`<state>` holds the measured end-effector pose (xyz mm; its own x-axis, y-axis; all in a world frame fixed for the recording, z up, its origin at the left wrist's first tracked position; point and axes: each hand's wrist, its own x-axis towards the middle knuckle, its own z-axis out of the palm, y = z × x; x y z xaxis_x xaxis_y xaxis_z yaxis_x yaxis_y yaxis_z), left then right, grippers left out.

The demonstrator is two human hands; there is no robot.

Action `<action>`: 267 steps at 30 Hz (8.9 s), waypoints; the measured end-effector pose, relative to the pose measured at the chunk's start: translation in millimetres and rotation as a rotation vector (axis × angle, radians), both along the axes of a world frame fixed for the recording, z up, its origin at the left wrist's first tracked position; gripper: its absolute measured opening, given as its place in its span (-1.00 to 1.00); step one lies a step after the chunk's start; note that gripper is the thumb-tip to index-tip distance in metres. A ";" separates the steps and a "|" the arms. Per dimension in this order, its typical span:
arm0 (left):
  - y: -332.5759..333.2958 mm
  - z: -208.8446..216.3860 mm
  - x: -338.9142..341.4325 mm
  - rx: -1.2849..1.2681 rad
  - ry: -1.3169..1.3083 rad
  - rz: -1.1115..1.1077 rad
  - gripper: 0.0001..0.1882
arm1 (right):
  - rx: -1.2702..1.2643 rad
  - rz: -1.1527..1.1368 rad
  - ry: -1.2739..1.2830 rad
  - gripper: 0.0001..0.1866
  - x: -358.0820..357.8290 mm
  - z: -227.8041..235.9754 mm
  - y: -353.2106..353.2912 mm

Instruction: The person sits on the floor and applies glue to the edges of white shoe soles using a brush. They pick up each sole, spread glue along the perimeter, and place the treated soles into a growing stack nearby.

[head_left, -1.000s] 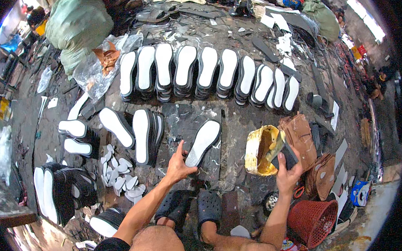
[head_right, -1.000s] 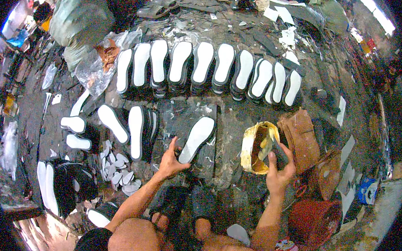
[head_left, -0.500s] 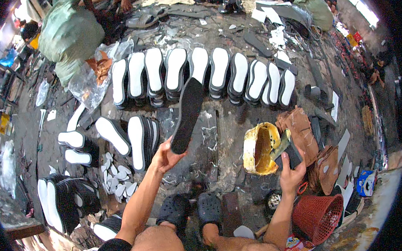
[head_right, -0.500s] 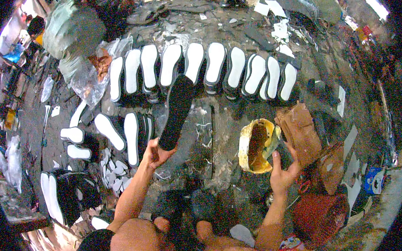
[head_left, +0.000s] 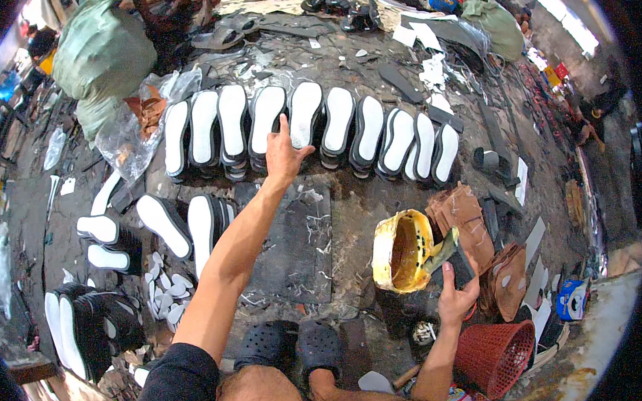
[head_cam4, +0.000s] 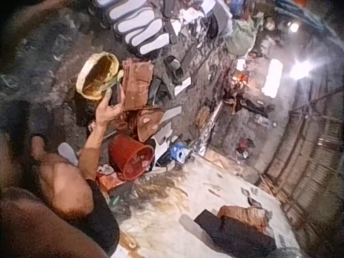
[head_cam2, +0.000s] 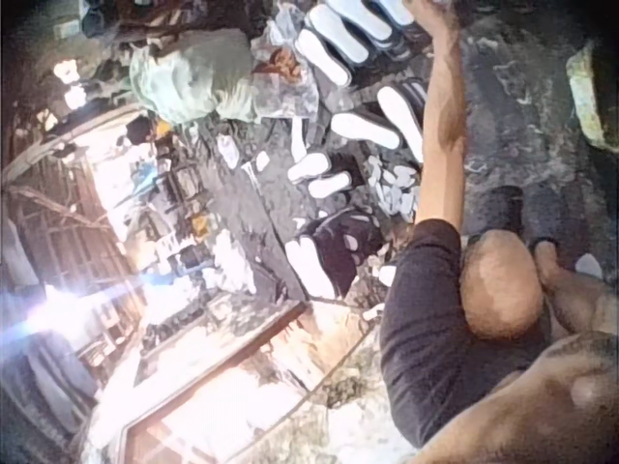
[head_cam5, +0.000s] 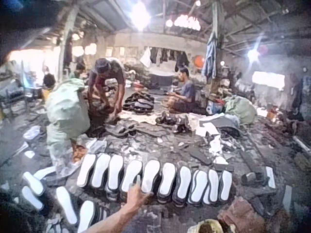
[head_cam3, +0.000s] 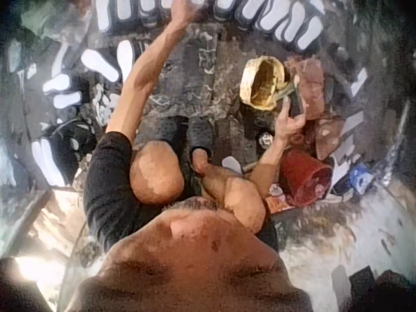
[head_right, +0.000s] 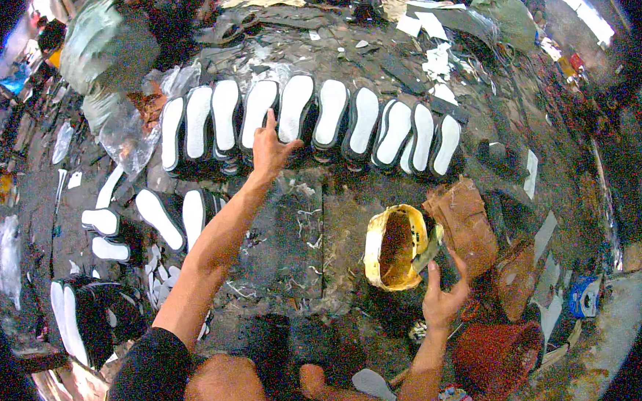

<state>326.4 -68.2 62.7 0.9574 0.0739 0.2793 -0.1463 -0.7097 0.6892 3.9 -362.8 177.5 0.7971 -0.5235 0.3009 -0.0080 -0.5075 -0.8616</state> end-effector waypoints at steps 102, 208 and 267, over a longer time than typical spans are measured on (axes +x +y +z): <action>189.6 62.9 -294.7 -0.858 0.081 0.533 -0.07 | -0.461 -0.094 0.023 -0.49 8.8 -51.7 -78.6; 49.5 -30.8 -290.1 -0.072 0.147 -0.197 -0.48 | -0.912 1.034 0.438 -0.73 173.0 -66.6 203.8; 13.8 -13.9 -206.5 -0.157 -0.126 -0.228 -0.61 | 0.099 0.259 0.027 -0.64 66.4 36.7 65.4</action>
<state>119.8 -54.4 48.8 0.9129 -0.0877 0.3987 -0.3809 -0.5347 0.7543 70.3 -297.4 214.2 0.9155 -0.3268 0.2349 0.0873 -0.4085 -0.9086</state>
